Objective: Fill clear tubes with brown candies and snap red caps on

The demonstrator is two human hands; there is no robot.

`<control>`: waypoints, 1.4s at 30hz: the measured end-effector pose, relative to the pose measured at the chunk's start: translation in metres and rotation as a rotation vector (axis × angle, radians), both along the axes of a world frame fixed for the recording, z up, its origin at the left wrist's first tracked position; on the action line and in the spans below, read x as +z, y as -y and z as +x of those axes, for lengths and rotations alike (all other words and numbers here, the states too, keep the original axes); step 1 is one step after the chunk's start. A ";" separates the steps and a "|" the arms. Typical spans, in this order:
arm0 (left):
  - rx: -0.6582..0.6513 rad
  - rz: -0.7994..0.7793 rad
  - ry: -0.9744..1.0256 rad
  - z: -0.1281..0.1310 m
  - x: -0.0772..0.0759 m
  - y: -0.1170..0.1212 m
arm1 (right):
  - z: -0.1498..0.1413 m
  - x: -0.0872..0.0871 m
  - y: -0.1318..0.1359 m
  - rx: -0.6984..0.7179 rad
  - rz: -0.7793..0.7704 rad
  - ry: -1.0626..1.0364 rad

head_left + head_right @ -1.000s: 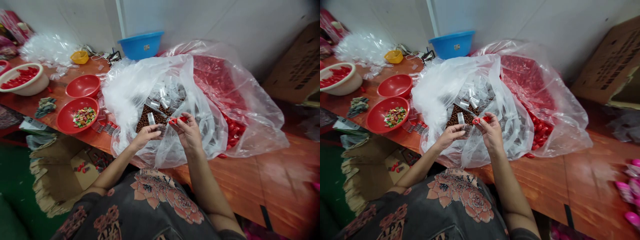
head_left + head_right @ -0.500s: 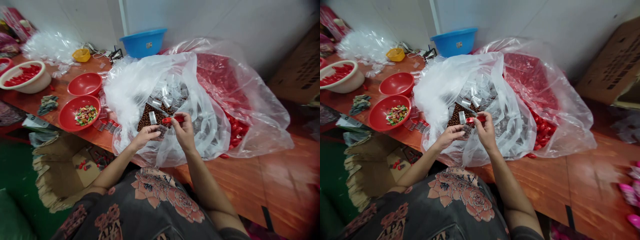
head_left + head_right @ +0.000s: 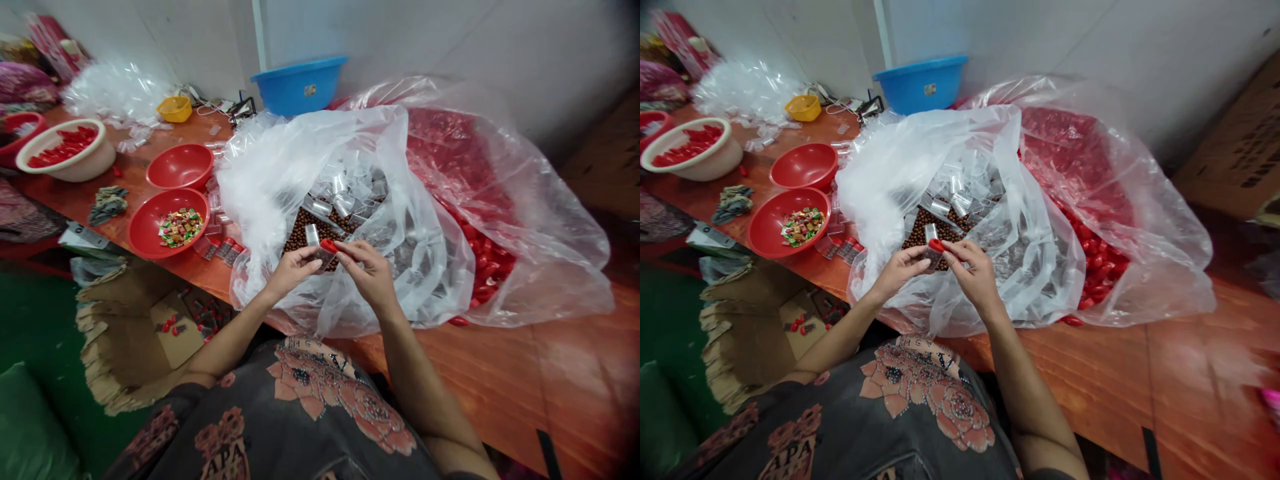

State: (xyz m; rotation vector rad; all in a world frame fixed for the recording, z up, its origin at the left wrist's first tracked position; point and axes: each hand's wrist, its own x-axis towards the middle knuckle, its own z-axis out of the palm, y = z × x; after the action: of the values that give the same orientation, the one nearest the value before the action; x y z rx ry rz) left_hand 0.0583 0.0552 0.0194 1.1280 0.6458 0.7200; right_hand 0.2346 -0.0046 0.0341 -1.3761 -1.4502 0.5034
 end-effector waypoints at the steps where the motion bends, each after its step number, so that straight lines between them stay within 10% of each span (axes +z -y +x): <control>1: -0.001 0.011 -0.010 -0.001 0.000 0.000 | 0.002 0.000 0.001 0.012 0.022 0.052; 11: 0.086 0.258 -0.125 0.005 0.002 0.003 | 0.001 -0.024 0.004 0.028 0.286 0.621; 17: 0.045 -0.294 0.078 0.020 0.004 0.012 | -0.007 -0.027 0.003 0.071 0.388 0.660; 22: 0.108 -0.339 0.104 0.034 0.003 0.021 | -0.012 -0.022 0.005 0.108 0.403 0.677; 34: -0.047 -0.315 0.099 0.028 0.013 0.023 | -0.003 -0.024 0.021 -0.050 -0.170 -0.194; 42: -0.096 -0.472 0.035 0.032 0.001 0.021 | -0.011 -0.010 0.024 0.086 0.088 0.640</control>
State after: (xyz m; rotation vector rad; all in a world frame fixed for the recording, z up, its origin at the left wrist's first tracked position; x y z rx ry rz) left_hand 0.0906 0.0341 0.0201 0.7041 0.6827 0.4699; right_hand 0.2235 -0.0289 0.0243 -1.4777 -2.0215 0.0369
